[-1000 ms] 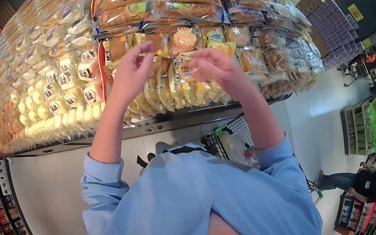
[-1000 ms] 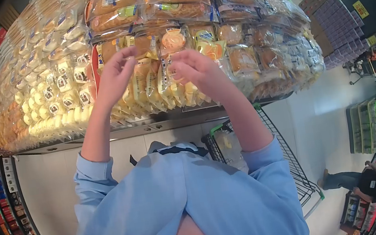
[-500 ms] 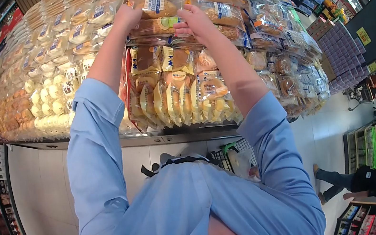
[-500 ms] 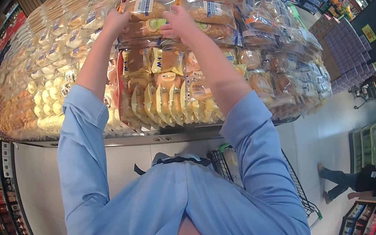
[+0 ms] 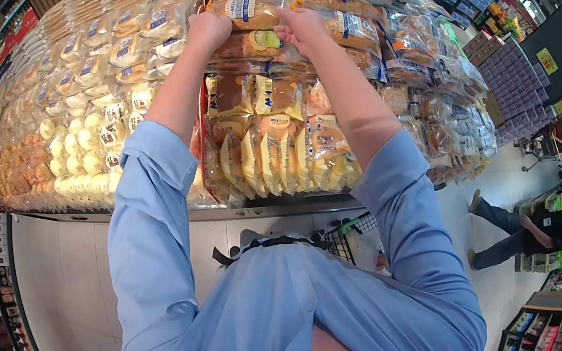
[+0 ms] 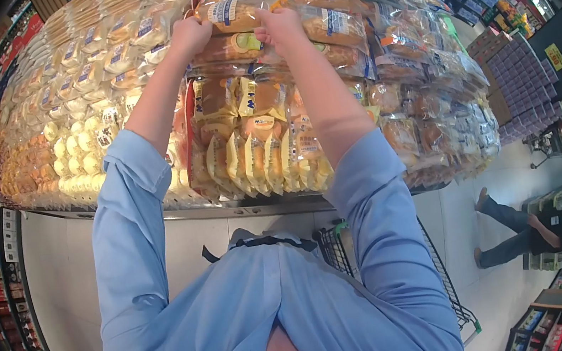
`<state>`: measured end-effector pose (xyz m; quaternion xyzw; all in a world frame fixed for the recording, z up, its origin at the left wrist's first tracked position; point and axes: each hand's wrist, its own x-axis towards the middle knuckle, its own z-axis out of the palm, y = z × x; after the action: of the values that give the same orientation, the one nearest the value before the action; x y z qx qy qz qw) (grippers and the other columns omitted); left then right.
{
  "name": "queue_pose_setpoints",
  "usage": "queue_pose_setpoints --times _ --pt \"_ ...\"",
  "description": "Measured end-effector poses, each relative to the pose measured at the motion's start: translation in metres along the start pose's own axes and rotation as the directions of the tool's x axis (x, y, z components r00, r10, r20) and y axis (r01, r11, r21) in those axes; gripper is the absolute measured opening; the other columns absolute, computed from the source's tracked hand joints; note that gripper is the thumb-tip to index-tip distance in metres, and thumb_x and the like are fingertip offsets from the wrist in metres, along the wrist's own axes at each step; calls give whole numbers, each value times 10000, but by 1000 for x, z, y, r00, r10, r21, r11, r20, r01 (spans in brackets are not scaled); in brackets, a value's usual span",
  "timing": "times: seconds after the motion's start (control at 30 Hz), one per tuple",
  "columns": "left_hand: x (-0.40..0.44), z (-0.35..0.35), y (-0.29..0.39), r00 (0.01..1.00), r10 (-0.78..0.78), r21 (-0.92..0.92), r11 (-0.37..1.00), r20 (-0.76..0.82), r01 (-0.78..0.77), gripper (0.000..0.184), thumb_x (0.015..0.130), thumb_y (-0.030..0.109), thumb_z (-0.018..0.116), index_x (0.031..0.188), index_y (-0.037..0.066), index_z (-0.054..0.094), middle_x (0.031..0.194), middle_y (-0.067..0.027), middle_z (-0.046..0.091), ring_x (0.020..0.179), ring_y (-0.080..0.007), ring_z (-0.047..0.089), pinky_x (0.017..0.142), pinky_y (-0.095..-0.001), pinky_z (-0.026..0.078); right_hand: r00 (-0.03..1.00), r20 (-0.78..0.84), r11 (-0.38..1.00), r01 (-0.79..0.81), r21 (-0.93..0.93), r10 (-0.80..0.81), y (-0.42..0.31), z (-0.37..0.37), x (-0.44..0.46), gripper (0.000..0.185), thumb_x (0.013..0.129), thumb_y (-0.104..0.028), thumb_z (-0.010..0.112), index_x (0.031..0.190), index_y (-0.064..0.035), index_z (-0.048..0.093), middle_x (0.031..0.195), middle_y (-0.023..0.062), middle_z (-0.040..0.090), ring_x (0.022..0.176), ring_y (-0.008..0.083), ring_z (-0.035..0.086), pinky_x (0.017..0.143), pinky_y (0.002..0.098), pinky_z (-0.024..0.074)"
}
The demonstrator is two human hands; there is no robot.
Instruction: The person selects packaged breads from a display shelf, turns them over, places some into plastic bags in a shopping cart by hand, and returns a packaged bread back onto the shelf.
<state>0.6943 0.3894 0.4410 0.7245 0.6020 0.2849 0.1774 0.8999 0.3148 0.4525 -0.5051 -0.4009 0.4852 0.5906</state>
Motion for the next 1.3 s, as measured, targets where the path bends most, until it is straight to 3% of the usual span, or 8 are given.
queue_pose_setpoints --times 0.23,0.43,0.5,0.57,0.63,0.73,0.9,1.3 --pt "-53 -17 37 958 162 -6 986 -238 -168 460 916 405 569 1257 104 642 1407 -281 463 1310 -354 458 1082 -410 369 968 77 944 211 253 -237 -12 -18 -18 376 920 -107 649 1198 90 491 987 130 606 825 175 615 725 306 566" --pt "-139 -31 65 897 312 -424 799 -314 -426 616 890 364 638 1360 -9 498 1455 -274 391 1357 -409 381 1126 -429 315 918 71 889 356 289 -391 -21 -21 -103 207 949 -28 552 1143 40 526 982 96 611 816 151 607 776 322 546" --pt "-144 -12 45 820 264 -228 877 -507 -424 707 902 349 652 1442 -5 363 1385 -255 462 1303 -360 454 1081 -418 364 911 75 864 355 357 -405 -25 -27 -126 207 950 -13 533 1152 29 523 1000 95 611 828 151 607 787 326 537" --pt "-186 -17 43 883 69 -474 822 -465 -314 698 926 332 635 1458 1 328 1344 -220 509 1244 -313 518 1029 -399 423 919 59 847 332 414 -389 -24 -35 -163 214 945 -1 523 1158 18 520 1020 95 610 842 153 607 793 329 528" --pt "-227 -27 37 991 39 -908 397 -129 -133 586 966 298 596 1416 0 367 1253 -158 584 1066 -227 626 857 -337 525 937 77 861 278 426 -340 -18 -43 -210 267 936 -33 550 1194 10 498 1043 94 609 857 150 602 790 322 523" --pt "-292 -26 13 958 131 -957 179 255 230 489 990 262 558 1388 35 388 1118 -116 643 869 -173 662 704 -282 537 972 134 929 136 344 -191 8 -60 -271 351 926 -80 587 1245 12 472 1092 102 601 877 152 600 804 320 520" --pt "-358 5 -9 897 18 -891 125 442 436 330 995 293 564 1206 40 540 961 -96 693 745 -145 676 628 -248 549 991 124 993 -66 102 53 68 -93 -335 537 929 -153 611 1391 12 394 1285 137 542 1038 192 603 848 329 522" --pt "-357 3 2 851 22 -827 247 525 504 402 1011 390 502 1164 29 588 958 -115 708 714 -172 688 613 -275 538 926 286 859 -347 377 248 83 -122 -359 582 999 -279 521 1464 -1 310 1375 155 492 1174 287 578 910 470 550"
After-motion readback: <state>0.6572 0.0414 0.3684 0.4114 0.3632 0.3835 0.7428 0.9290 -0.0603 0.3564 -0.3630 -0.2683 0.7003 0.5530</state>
